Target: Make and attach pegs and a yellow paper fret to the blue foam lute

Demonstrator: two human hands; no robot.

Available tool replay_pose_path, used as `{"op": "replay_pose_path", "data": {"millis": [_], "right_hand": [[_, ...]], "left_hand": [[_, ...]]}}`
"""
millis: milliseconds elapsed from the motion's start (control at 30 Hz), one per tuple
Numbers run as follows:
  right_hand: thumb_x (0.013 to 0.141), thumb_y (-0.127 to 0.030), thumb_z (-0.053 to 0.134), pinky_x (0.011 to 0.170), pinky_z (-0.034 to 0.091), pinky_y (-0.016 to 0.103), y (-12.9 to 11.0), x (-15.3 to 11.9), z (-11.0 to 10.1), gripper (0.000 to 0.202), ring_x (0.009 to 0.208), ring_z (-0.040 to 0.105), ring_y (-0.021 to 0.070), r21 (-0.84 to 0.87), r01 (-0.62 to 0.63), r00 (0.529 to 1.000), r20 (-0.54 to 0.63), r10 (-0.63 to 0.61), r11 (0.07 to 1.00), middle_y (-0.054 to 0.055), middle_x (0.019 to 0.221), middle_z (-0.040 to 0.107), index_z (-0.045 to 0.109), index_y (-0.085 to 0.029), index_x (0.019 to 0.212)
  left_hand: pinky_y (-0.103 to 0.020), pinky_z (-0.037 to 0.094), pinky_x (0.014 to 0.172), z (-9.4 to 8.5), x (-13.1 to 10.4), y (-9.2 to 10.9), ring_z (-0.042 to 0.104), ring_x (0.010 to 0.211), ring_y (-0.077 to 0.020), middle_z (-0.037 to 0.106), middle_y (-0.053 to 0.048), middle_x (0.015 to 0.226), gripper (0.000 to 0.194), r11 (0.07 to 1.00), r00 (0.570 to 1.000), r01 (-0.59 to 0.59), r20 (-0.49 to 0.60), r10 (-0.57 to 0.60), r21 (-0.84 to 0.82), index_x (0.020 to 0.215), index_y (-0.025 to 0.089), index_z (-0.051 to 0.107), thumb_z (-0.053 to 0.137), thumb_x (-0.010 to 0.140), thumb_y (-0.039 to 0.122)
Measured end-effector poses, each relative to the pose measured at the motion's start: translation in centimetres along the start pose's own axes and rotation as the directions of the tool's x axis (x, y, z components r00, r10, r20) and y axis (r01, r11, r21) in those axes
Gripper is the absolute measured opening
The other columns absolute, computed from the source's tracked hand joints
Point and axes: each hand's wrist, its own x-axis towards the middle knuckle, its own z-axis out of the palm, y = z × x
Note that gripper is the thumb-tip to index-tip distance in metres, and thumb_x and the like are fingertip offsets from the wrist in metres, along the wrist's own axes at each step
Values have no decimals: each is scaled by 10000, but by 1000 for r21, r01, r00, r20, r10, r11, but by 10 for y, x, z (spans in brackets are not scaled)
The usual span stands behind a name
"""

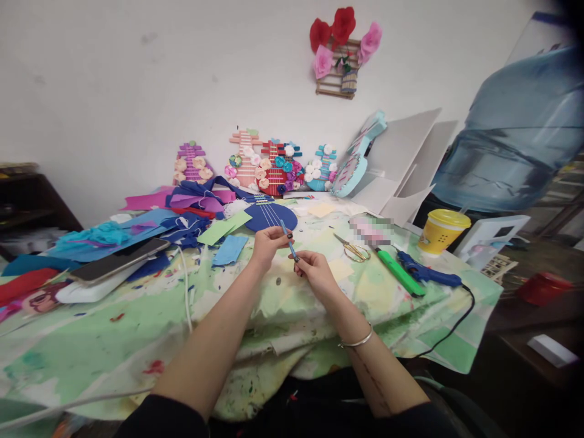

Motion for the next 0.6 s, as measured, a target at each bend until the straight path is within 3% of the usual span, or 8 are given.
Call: {"op": "replay_pose_path", "data": {"millis": [233, 600], "right_hand": [[591, -169, 526, 487, 345, 219, 1, 0, 1, 241, 442, 444, 83, 30, -12, 1000, -15, 12, 999, -30, 467, 546, 641, -136, 801], [571, -159, 522, 462, 329, 217, -2, -1, 0, 243, 425, 445, 86, 41, -57, 998, -21, 58, 998, -20, 451, 553, 647, -133, 778]], "left_hand": [[-298, 506, 596, 0, 0, 0, 604, 562, -153, 648, -42, 605, 286, 1000, 999, 0, -50, -1, -8, 691, 104, 674, 781, 473, 255], [-296, 507, 629, -6, 7, -4, 595, 579, -137, 635, -31, 601, 259, 995, 989, -10, -146, -4, -95, 687, 118, 659, 762, 502, 267]]}}
